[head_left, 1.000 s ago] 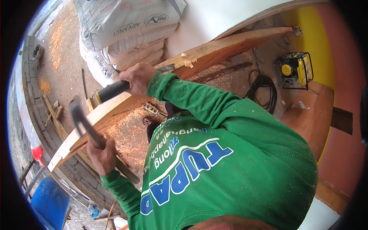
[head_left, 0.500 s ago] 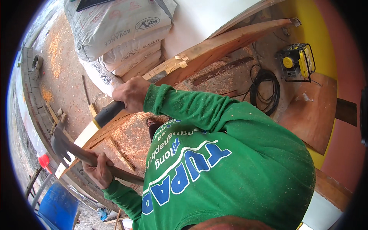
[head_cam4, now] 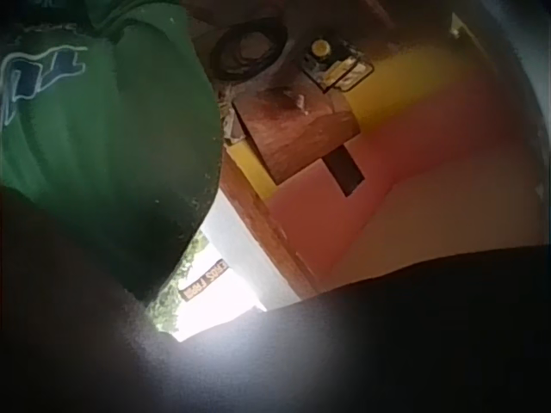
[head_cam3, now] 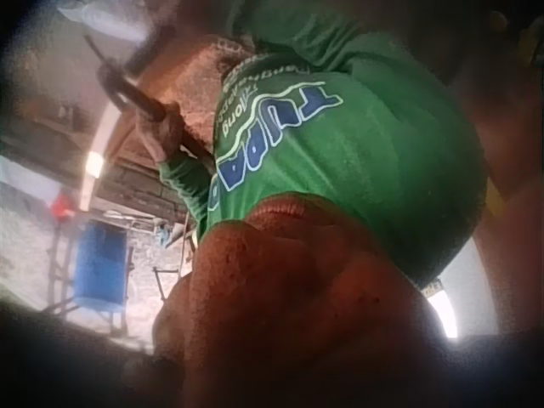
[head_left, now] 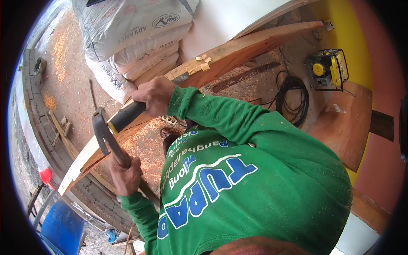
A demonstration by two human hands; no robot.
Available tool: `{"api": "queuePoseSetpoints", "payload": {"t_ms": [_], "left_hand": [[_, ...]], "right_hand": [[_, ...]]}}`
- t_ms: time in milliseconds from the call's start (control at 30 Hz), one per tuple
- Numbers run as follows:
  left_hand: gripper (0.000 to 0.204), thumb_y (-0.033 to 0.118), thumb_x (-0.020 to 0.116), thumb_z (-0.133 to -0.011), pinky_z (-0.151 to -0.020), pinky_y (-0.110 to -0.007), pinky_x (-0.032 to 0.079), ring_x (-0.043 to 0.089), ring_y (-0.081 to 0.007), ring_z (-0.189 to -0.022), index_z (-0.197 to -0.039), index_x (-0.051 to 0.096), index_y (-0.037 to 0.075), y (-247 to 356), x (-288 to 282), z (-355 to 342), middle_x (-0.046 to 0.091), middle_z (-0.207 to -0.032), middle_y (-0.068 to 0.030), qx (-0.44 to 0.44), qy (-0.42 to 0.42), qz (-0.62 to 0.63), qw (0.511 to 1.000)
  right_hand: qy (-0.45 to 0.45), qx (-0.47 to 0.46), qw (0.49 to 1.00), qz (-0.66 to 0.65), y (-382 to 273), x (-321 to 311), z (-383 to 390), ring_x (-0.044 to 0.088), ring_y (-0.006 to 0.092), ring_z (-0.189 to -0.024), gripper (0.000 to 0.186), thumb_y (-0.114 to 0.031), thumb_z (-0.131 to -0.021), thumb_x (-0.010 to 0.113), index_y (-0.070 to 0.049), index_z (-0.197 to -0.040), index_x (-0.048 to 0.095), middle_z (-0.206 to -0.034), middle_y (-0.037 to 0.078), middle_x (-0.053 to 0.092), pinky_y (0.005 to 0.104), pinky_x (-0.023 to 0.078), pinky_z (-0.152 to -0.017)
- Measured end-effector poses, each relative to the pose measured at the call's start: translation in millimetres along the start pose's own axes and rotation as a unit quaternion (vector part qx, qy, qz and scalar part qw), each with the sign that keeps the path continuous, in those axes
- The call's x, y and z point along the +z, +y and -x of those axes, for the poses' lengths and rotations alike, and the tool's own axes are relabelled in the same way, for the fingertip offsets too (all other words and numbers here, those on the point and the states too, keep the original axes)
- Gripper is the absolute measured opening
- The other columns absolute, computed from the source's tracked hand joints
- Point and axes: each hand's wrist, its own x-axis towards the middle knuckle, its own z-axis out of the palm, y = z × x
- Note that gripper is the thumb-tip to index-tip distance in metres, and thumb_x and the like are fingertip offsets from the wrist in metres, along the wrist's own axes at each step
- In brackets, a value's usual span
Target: The person carves a recess into the edge of a wooden door using a chisel and a hammer, periodically checking the fit with a metal hinge.
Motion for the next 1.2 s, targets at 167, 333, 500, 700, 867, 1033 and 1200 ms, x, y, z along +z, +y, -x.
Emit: {"api": "queuePoseSetpoints", "payload": {"t_ms": [167,333,500,700,867,1033,1200], "left_hand": [[0.016,-0.002,0.054,-0.071,-0.039,-0.02,0.037,0.045,-0.0088,-0.044,-0.082,0.044,0.004,-14,-36,9,0.046,-0.056,-0.0018,0.015,0.087,0.118,0.989],[0.016,0.001,0.056,-0.069,-0.04,-0.025,0.036,0.044,-0.0105,-0.043,-0.078,0.043,0.004,-9,10,-10,0.043,-0.055,0.0004,0.005,0.005,0.006,1.0],[0.016,-0.002,0.054,-0.068,-0.039,-0.024,0.035,0.042,-0.0089,-0.043,-0.078,0.043,0.005,-20,-17,-8,0.043,-0.057,-0.0003,0.04,0.101,0.12,0.987],[0.018,-0.002,0.053,-0.07,-0.038,-0.021,0.036,0.044,-0.0089,-0.042,-0.081,0.042,0.006,-10,14,-18,0.044,-0.055,-0.0003,0.024,0.029,0.01,0.999],[0.016,-0.002,0.054,-0.069,-0.038,-0.021,0.036,0.045,-0.0093,-0.042,-0.081,0.045,0.005,-21,-14,-9,0.046,-0.054,-0.0013,0.018,0.12,0.174,0.977],[0.016,-0.003,0.053,-0.069,-0.038,-0.022,0.036,0.044,-0.0084,-0.043,-0.078,0.042,0.004,-5,10,-24,0.046,-0.056,-0.0016,0.007,-0.002,0.05,0.999],[0.019,-0.002,0.056,-0.071,-0.039,-0.022,0.038,0.045,-0.01,-0.042,-0.083,0.043,0.003,-11,-29,-1,0.044,-0.057,-0.0017,0.028,0.092,0.1,0.99]], "right_hand": [[-0.026,0.032,0.999,0.037,3,-8,-2,0.059,0.0254,-0.059,0.016,-0.017,-0.058,0.065,-0.01,-0.068,0.055,-0.06,0.008,0.056,0.0367,0.047,-0.052],[-0.026,0.014,0.999,0.035,6,-6,1,0.059,0.0265,-0.058,0.017,-0.016,-0.058,0.065,-0.009,-0.072,0.057,-0.061,0.008,0.056,0.0374,0.047,-0.052],[-0.038,0.043,0.997,0.047,7,-11,-3,0.059,0.0274,-0.062,0.013,-0.015,-0.061,0.061,-0.009,-0.072,0.058,-0.064,0.01,0.058,0.0373,0.048,-0.056],[-0.029,0.034,0.996,0.072,19,-10,0,0.058,0.0277,-0.058,0.013,-0.015,-0.06,0.063,-0.01,-0.07,0.056,-0.061,0.009,0.056,0.0376,0.047,-0.053],[0.013,0.035,0.998,0.048,14,-12,-3,0.057,0.0279,-0.059,0.013,-0.014,-0.059,0.063,-0.009,-0.068,0.055,-0.061,0.01,0.055,0.0371,0.047,-0.055],[0.004,0.035,0.999,0.026,21,-16,-5,0.058,0.0283,-0.061,0.015,-0.016,-0.06,0.064,-0.009,-0.067,0.055,-0.062,0.01,0.056,0.0377,0.047,-0.055],[-0.085,0.058,0.989,0.104,15,-14,4,0.059,0.0277,-0.062,0.015,-0.015,-0.059,0.063,-0.009,-0.069,0.055,-0.064,0.01,0.058,0.0379,0.047,-0.056]]}}
